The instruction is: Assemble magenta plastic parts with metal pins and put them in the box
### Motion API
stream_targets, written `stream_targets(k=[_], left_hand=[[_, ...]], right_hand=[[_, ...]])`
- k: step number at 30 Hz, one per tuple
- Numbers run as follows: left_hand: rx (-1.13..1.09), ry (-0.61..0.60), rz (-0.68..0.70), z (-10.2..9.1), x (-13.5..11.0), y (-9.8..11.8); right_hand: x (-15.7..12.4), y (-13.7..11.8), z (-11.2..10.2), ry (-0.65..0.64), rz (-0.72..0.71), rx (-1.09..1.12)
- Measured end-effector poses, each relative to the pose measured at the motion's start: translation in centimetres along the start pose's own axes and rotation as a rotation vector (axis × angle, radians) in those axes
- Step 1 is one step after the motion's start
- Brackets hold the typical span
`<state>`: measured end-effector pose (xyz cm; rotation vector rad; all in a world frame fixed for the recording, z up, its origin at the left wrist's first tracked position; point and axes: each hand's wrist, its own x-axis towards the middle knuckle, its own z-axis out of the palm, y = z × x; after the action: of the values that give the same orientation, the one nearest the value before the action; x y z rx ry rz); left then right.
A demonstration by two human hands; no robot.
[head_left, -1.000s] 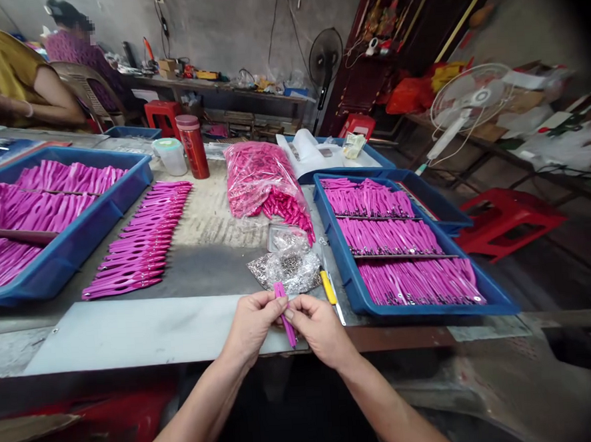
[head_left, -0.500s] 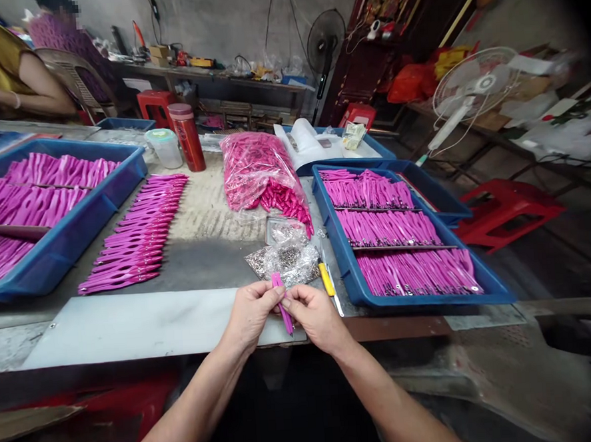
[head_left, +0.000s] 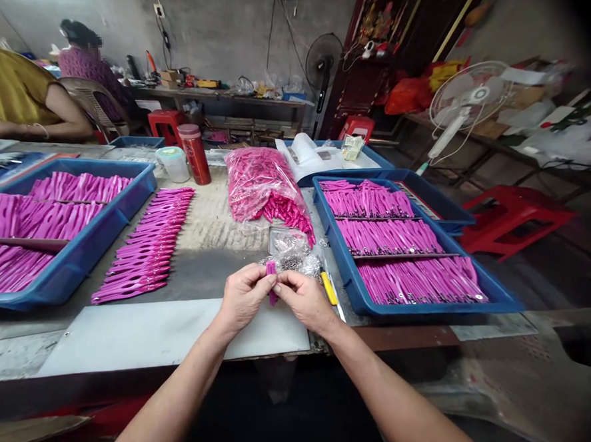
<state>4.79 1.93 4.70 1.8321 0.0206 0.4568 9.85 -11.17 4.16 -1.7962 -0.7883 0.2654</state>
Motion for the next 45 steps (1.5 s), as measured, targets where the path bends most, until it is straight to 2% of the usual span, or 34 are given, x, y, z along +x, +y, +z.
stream_targets(k=[11,22,37,45], left_hand=[[0.071,-0.039,0.059,-0.3,0.2,-1.7],[0.067,-0.053,0.063,-0.3,0.0,-2.0],[-0.017,-0.028,-0.029,-0.3,0.2,-2.1],[-0.171,0.038,-0.186,-0.3,0.7,-1.5]], right_hand=[[0.8,0.9,0.6,-0.015,-0.036,-0.115],[0.8,1.2,0.8,-0.012,-0.066,-0.13],[1.0,1.2,0.7,-0.017,-0.023,-0.118],[1.2,0.7,0.4,-0.04,-0.016,-0.066]])
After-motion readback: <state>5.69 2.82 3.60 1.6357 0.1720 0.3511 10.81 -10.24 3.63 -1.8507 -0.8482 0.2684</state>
